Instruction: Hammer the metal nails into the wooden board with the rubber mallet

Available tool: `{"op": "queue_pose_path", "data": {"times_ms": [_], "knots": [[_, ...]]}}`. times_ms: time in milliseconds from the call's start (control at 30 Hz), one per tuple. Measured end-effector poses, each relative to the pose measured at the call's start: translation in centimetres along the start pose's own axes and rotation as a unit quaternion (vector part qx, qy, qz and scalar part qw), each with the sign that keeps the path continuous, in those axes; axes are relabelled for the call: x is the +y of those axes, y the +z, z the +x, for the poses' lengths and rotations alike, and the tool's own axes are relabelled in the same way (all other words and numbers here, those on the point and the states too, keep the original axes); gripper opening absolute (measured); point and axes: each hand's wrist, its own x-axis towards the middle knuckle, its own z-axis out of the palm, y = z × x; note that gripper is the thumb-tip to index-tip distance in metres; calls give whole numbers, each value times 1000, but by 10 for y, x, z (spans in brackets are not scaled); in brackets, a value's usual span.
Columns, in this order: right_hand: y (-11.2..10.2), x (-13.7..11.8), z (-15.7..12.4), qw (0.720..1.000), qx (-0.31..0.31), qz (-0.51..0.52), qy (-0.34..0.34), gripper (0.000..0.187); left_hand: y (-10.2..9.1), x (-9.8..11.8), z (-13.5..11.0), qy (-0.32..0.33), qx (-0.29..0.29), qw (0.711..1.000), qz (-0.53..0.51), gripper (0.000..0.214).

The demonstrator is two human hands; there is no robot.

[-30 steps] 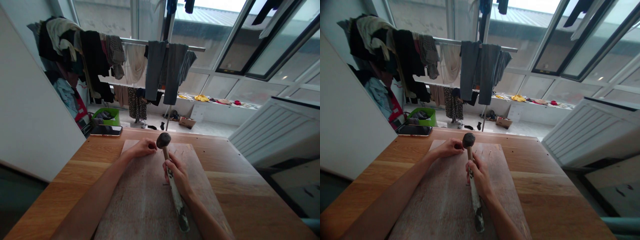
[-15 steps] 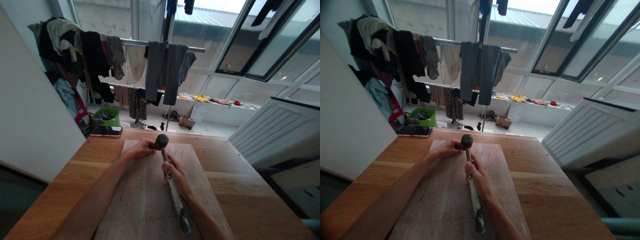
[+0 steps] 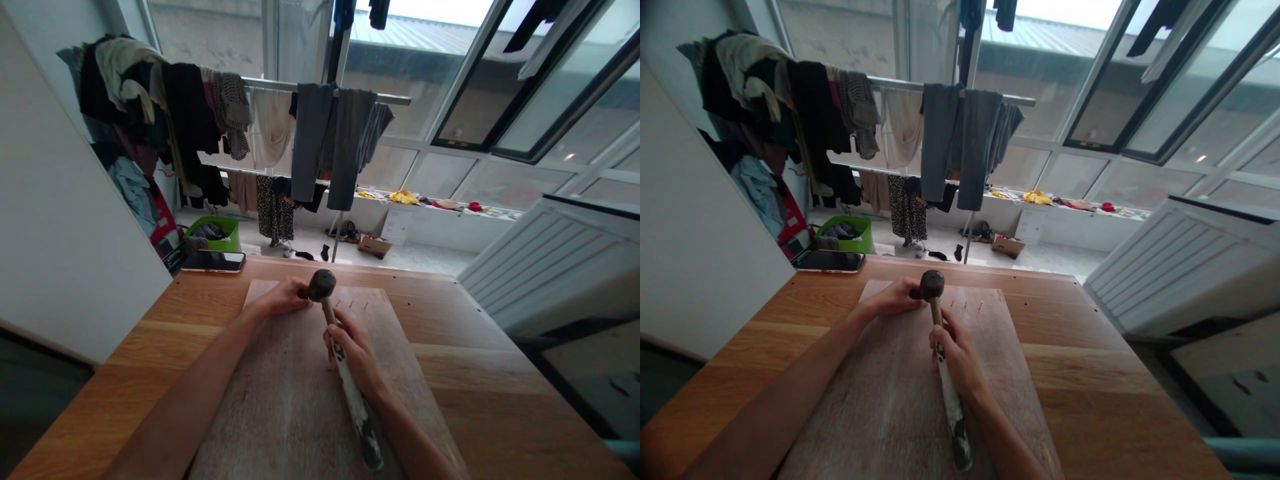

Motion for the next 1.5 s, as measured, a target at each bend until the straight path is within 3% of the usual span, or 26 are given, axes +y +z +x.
{"op": "queue_pose_path", "data": {"times_ms": [167, 600, 767, 833, 933, 1033, 1133, 1233, 1333, 1500], "knots": [[0, 0, 1, 1000, 1, 10, 3, 35, 0, -6, 1, -1, -1, 1000, 12, 21], [1, -9, 0, 999, 15, 51, 12, 44, -1, -2, -1, -6, -16, 999, 44, 16], [-7, -16, 3, 989, 72, 127, -4, 42, -7, 15, -5, -30, -2, 992, 124, 35], [-12, -19, 3, 986, 89, 140, -18, 39, -6, 30, -7, -17, -7, 986, 168, 30], [-17, -22, 4, 983, 113, 144, -32, 38, 8, 59, -13, 15, -86, 977, 192, 14], [-19, -22, 5, 981, 118, 150, -38, 36, 38, 82, -20, 53, -187, 954, 230, 11], [-18, -22, 5, 981, 112, 154, -44, 35, 68, 92, -28, 78, -215, 921, 317, 9], [-16, -22, 4, 981, 105, 157, -53, 29, 78, 95, -31, 80, -217, 900, 370, 11], [-14, -21, 3, 976, 88, 191, -58, 21, 62, 98, -30, 57, -214, 900, 376, 12], [-14, -17, 4, 974, 46, 221, -13, 24, 4, 85, -26, -64, -129, 922, 360, 6]]}}
